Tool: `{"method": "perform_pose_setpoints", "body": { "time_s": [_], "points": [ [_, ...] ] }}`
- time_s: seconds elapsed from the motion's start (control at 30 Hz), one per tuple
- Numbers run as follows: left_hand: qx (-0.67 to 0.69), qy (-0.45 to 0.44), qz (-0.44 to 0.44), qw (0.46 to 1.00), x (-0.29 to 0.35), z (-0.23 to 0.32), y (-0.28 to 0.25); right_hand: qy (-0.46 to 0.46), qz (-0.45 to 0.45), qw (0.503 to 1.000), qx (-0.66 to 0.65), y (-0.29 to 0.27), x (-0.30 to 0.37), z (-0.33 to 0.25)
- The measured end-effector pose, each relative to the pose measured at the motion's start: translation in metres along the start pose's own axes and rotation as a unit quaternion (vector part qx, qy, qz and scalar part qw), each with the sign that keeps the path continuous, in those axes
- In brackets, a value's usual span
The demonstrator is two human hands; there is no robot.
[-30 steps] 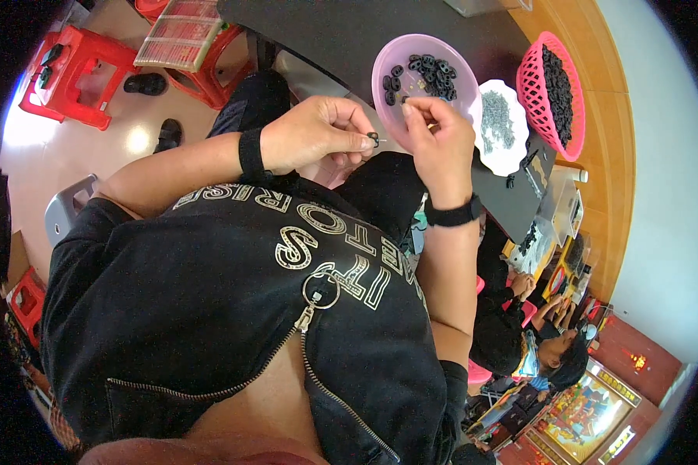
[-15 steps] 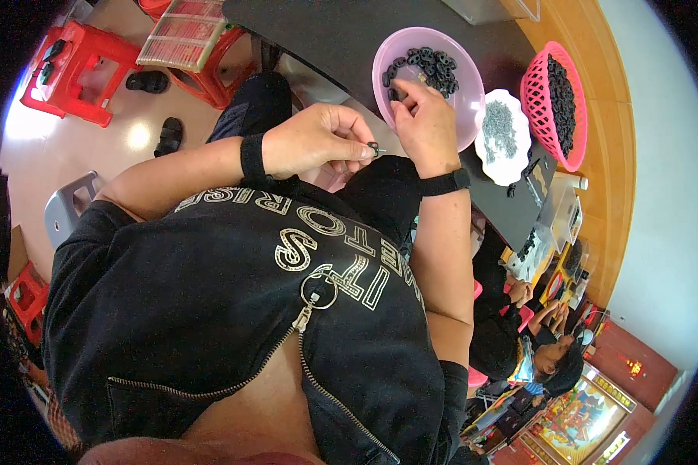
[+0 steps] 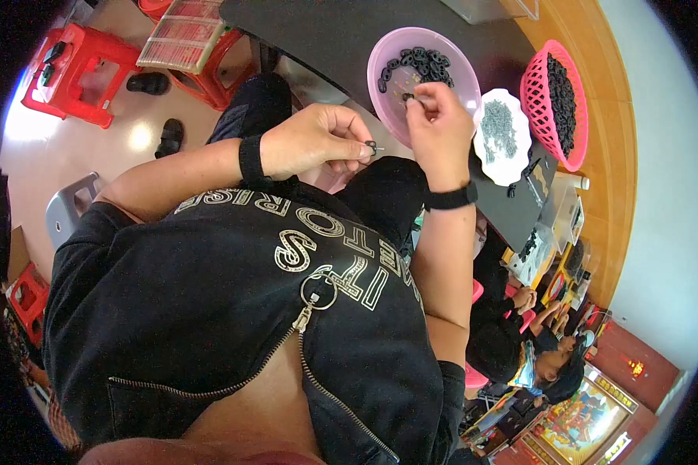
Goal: The person sorts small black and purple plastic or rubber parts by hand, taking them from a pink bowl and organizing them into piles on a table.
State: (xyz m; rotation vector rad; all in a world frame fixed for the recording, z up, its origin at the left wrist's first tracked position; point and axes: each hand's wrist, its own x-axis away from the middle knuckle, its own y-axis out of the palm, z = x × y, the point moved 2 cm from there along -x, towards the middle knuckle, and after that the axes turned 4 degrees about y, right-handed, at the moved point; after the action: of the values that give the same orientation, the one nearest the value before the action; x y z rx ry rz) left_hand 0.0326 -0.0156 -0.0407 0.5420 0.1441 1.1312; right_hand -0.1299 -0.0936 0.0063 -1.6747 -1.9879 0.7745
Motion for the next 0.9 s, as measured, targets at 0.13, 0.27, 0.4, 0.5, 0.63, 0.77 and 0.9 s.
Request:
{"method": "perform_pose_setpoints", "body": {
  "time_s": [0.13,0.27,0.4,0.5,0.63,0.77,0.9],
  "points": [
    [0.021,0.007,0.031,0.999,0.001,0.004,0.002,0.051,0.007,0.974,-0.223,-0.014,0.027,-0.008],
    [0.001,0.024,0.026,0.999,-0.002,0.003,0.004,0.094,-0.016,0.920,-0.380,-0.013,0.051,-0.002],
    [-0.013,0.015,0.016,1.000,-0.005,0.001,0.009,0.131,-0.033,0.880,-0.455,-0.007,0.064,0.001],
    [-0.022,0.019,0.020,0.999,-0.005,0.003,0.015,0.135,-0.025,0.878,-0.459,-0.007,0.069,0.001],
    [-0.018,0.019,0.019,0.999,-0.006,0.003,0.019,0.129,-0.018,0.880,-0.457,-0.008,0.071,0.007],
    [-0.011,0.023,0.019,0.999,-0.007,0.001,0.022,0.127,-0.013,0.870,-0.475,-0.008,0.074,0.014],
    [-0.007,0.021,0.025,0.999,-0.006,0.003,0.026,0.138,-0.001,0.858,-0.495,-0.007,0.077,0.012]
  ]
}}
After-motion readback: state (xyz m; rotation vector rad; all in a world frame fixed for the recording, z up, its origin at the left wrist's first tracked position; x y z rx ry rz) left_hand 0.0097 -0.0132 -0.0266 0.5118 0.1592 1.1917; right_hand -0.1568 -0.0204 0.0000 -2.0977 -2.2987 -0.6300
